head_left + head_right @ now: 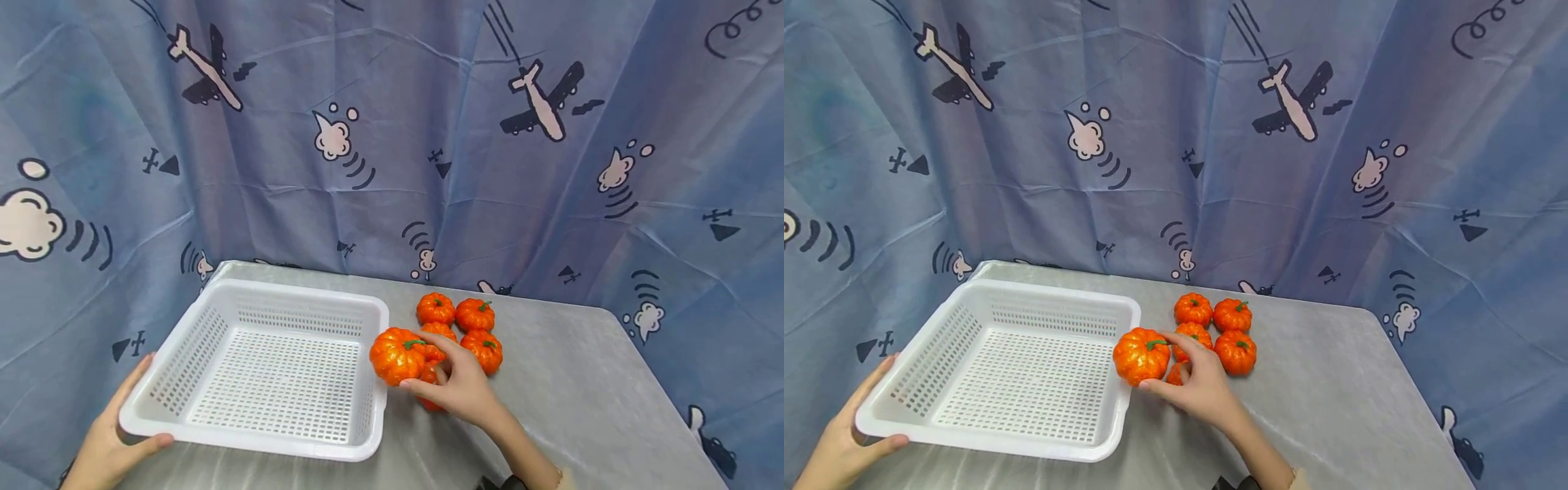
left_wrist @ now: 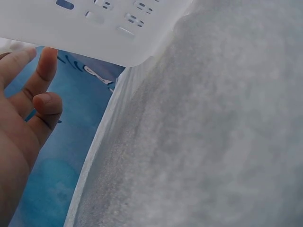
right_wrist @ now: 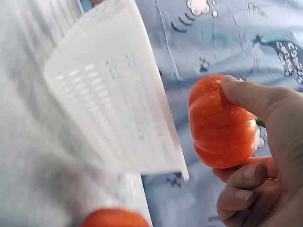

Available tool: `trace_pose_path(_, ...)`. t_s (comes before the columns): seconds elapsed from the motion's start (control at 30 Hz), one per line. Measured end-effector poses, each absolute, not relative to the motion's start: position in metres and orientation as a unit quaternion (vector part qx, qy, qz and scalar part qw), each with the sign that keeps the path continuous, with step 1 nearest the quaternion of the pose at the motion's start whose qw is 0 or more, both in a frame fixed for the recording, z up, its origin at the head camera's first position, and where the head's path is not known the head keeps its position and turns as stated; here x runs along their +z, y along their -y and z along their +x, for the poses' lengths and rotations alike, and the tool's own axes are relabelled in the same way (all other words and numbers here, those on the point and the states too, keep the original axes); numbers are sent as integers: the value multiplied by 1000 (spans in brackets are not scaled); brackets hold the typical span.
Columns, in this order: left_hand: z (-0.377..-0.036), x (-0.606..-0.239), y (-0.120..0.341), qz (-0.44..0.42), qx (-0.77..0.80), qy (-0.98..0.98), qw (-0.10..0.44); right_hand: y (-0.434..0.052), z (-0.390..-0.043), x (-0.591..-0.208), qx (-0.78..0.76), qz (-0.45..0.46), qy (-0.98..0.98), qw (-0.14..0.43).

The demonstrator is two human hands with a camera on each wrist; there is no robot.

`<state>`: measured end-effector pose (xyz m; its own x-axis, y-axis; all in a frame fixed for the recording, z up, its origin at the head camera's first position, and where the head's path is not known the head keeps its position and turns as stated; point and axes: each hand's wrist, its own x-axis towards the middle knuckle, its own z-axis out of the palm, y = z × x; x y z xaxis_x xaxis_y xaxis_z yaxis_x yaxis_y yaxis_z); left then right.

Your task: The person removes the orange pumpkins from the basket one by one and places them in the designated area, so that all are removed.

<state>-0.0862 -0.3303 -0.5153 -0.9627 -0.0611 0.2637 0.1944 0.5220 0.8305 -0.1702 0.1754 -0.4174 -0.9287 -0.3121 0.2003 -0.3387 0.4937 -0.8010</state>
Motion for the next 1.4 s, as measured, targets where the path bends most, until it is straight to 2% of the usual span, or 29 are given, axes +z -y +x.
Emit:
trace_pose_path(0.37,-86,-515,330,-37,-476,868,136,-233,-141,-427,435,89,890,99)
trace_pose_path(0.63,-88,-513,328,-39,-476,869,132,-269,-128,-454,389,2,910,143)
trace_pose_path(0.87,-86,-513,331,-45,-474,867,151,-293,-132,-471,411,-13,904,119)
trace_pose_path(1.13,-85,-518,331,-62,-485,855,170,-311,-139,-495,405,38,911,61)
trace_pose_path(1.4,-87,-516,330,-44,-482,861,156,-313,-144,-511,400,33,914,58)
